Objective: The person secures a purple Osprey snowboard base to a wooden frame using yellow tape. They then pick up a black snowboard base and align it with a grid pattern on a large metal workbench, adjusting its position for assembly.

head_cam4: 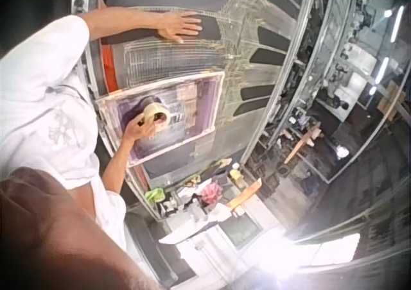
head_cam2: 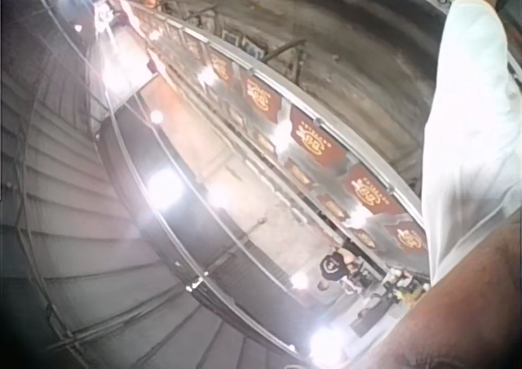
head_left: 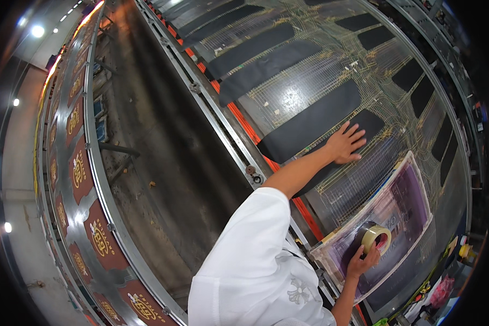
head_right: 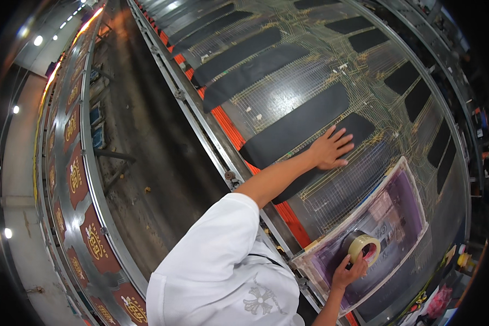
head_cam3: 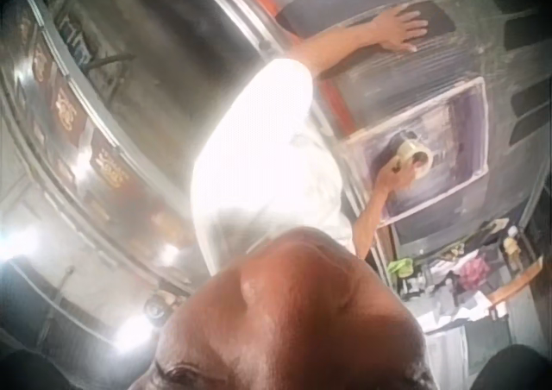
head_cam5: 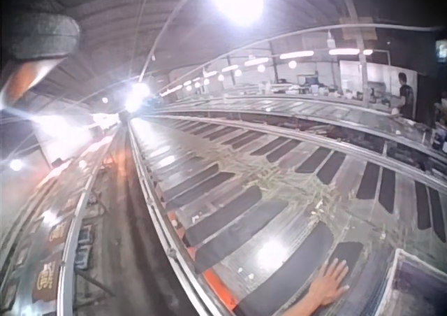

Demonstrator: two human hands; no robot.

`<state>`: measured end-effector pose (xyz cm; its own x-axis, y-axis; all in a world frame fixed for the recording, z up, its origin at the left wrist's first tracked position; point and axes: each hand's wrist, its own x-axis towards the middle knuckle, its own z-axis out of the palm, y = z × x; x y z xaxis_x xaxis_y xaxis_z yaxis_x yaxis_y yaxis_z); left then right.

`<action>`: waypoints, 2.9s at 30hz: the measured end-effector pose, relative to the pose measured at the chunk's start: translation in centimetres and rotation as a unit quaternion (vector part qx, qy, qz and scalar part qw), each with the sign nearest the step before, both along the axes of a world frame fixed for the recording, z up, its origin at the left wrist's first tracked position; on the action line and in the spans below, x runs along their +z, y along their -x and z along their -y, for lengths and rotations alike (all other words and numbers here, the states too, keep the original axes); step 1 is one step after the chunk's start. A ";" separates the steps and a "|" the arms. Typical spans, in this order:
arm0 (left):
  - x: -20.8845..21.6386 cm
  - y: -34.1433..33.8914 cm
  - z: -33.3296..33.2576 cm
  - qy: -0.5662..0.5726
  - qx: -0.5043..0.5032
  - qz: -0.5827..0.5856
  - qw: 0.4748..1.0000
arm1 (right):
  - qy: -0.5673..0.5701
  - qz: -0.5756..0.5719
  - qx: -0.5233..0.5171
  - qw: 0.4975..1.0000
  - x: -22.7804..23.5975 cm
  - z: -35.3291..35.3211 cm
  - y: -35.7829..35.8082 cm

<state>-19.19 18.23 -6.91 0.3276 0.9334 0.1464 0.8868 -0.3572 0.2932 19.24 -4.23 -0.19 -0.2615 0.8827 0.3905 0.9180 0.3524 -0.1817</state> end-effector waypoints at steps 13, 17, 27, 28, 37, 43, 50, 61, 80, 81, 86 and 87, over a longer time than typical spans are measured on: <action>5.6 -4.7 24.2 0.083 0.133 0.108 0.982 | -0.012 -0.039 0.001 0.999 0.6 0.2 1.0; 4.5 -7.1 27.5 0.117 0.166 0.046 0.978 | -0.075 -0.083 0.032 0.993 1.8 0.5 -0.2; 8.8 -8.4 28.3 0.239 0.152 0.238 0.929 | 0.100 -0.207 -0.426 0.875 -2.4 8.6 -23.4; 9.3 -9.3 28.2 0.235 0.159 0.316 0.906 | 0.165 -0.331 -0.462 0.806 -3.3 9.6 -24.9; 7.0 -15.6 23.5 0.332 0.121 0.302 0.885 | 0.317 -0.149 -0.365 0.863 -3.6 10.3 -21.6; 5.3 -16.3 23.9 0.340 0.152 0.481 0.793 | -0.048 -0.668 -0.445 0.594 1.2 18.5 -20.2; 3.2 -14.1 22.8 0.413 0.217 0.448 0.762 | -0.264 -0.796 -0.418 0.348 1.7 29.7 -20.3; 3.5 -8.5 21.2 0.357 0.174 0.485 0.779 | -0.288 -0.863 -0.377 0.177 -12.7 31.1 -36.9; 20.2 -31.3 21.0 0.171 0.154 0.394 0.890 | -0.132 -0.966 -0.083 0.204 -11.1 21.6 -36.3; 20.5 -32.2 21.5 0.218 0.153 0.446 0.854 | -0.092 -0.965 -0.072 0.234 -11.7 22.1 -36.8; 13.4 -26.2 21.2 0.538 0.182 0.795 0.213 | -0.105 -0.986 0.019 0.124 -16.2 21.5 -36.4; 12.1 -26.2 20.9 0.573 0.178 0.799 -0.024 | -0.097 -0.988 0.012 0.118 -15.4 21.4 -37.4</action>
